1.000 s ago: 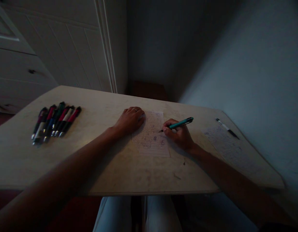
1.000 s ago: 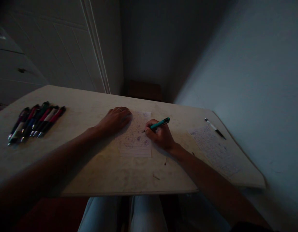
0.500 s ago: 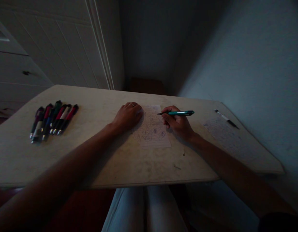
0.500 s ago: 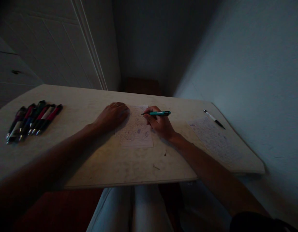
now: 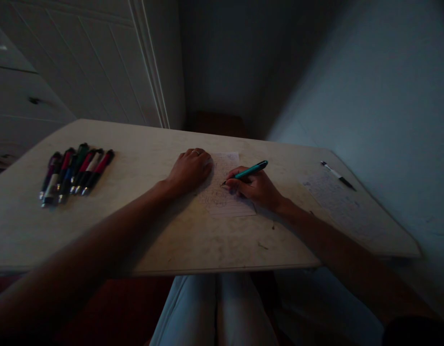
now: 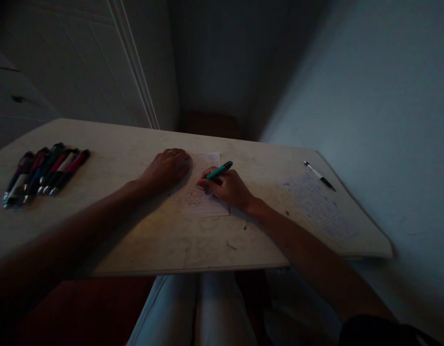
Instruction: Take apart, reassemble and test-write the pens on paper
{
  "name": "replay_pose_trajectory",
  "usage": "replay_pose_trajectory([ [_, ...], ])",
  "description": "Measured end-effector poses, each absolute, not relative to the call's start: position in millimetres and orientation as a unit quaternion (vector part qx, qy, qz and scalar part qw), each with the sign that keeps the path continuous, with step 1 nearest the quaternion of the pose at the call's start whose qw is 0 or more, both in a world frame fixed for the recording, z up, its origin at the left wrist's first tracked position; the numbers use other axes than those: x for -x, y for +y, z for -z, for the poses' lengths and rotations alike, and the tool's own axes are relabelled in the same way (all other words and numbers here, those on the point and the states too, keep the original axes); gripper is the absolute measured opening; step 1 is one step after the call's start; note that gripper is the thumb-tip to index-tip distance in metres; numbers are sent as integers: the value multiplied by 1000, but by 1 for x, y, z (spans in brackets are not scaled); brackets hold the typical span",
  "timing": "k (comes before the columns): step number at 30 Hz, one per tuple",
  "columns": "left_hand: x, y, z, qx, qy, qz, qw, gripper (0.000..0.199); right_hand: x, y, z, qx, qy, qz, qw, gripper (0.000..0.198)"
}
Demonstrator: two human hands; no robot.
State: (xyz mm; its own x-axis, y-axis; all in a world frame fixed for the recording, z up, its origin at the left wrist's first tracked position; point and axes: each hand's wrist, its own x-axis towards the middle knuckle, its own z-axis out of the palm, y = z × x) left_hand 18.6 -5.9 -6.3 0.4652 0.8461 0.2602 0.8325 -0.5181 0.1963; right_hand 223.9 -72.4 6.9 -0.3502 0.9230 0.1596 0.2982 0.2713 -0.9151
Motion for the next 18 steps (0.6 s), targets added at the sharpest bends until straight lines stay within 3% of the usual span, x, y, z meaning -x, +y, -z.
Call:
replay_pose_trajectory([
  [18,-18,-4,5,-864,482,-145,6,32,-225,-72,-5,439,-735,-383,348,25],
])
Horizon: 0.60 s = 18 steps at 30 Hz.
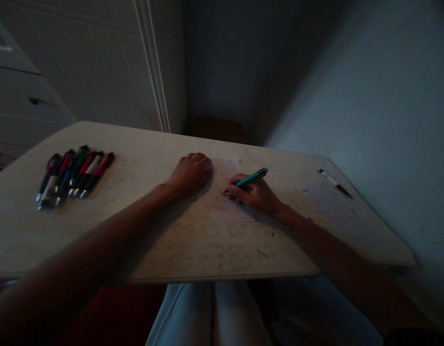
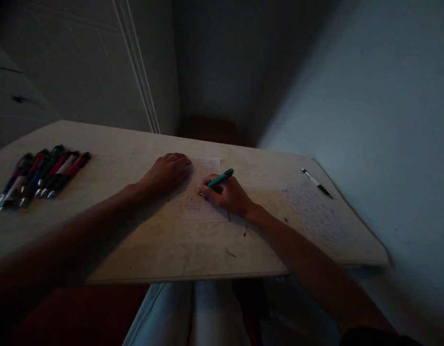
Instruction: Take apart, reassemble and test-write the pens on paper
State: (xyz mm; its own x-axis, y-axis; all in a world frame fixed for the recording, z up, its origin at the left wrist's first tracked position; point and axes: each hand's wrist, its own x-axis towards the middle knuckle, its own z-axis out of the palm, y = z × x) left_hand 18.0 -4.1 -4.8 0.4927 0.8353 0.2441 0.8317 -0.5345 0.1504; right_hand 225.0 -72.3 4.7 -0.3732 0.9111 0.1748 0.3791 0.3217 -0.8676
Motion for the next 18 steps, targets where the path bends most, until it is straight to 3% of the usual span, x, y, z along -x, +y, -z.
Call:
replay_pose_trajectory([
  [18,-16,-3,5,-866,479,-139,-2,33,-227,-71,-3,464,-727,-366,350,24],
])
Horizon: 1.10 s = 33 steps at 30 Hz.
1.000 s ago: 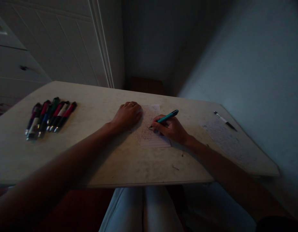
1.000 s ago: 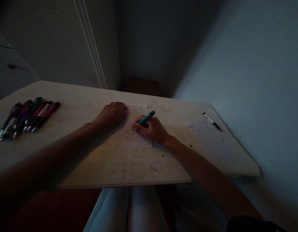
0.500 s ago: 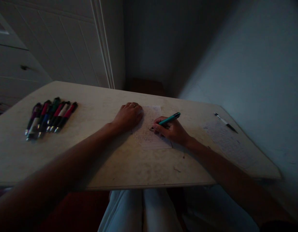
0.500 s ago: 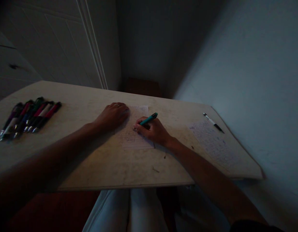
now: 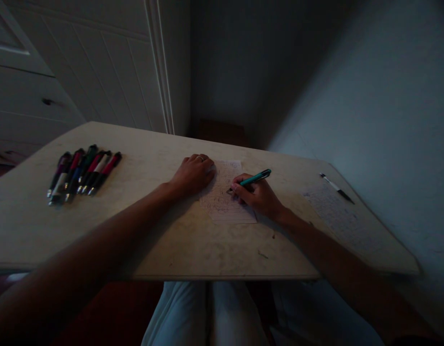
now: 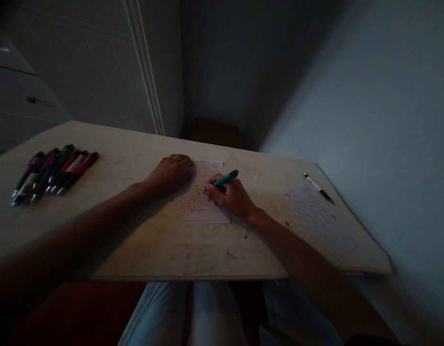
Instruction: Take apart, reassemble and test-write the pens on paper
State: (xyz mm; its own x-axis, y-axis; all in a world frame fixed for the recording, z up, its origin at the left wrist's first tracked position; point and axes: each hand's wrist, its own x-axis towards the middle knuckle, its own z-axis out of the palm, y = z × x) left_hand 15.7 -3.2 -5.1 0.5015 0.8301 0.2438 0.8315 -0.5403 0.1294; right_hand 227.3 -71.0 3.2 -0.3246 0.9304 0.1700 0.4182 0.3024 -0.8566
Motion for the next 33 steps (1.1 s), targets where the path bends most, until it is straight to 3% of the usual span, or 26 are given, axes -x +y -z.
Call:
replay_pose_trajectory([
  [33,-15,-5,3,863,-483,148,-14,32,-226,-71,3,476,-691,-379,390,31],
])
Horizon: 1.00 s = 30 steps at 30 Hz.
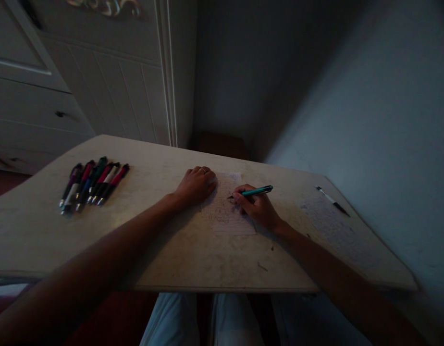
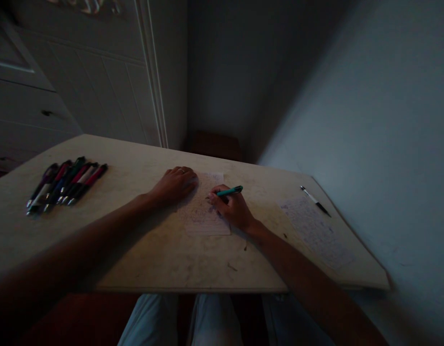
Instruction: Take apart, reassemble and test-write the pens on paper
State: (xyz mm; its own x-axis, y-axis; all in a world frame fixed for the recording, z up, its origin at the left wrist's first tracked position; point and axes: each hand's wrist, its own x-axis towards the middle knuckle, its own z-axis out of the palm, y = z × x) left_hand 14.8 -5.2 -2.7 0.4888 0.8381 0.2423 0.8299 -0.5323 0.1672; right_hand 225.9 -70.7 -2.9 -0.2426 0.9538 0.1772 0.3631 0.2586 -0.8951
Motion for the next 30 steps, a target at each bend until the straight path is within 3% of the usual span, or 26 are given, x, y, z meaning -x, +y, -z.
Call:
replay_pose_trajectory([
  [7,-15,-3,4,-862,483,-151,13,31,-227,-72,-1,475,-736,-338,344,24],
  [30,-14,-2,4,-863,481,-153,17,32,-225,-72,-1,477,-738,-328,346,22],
])
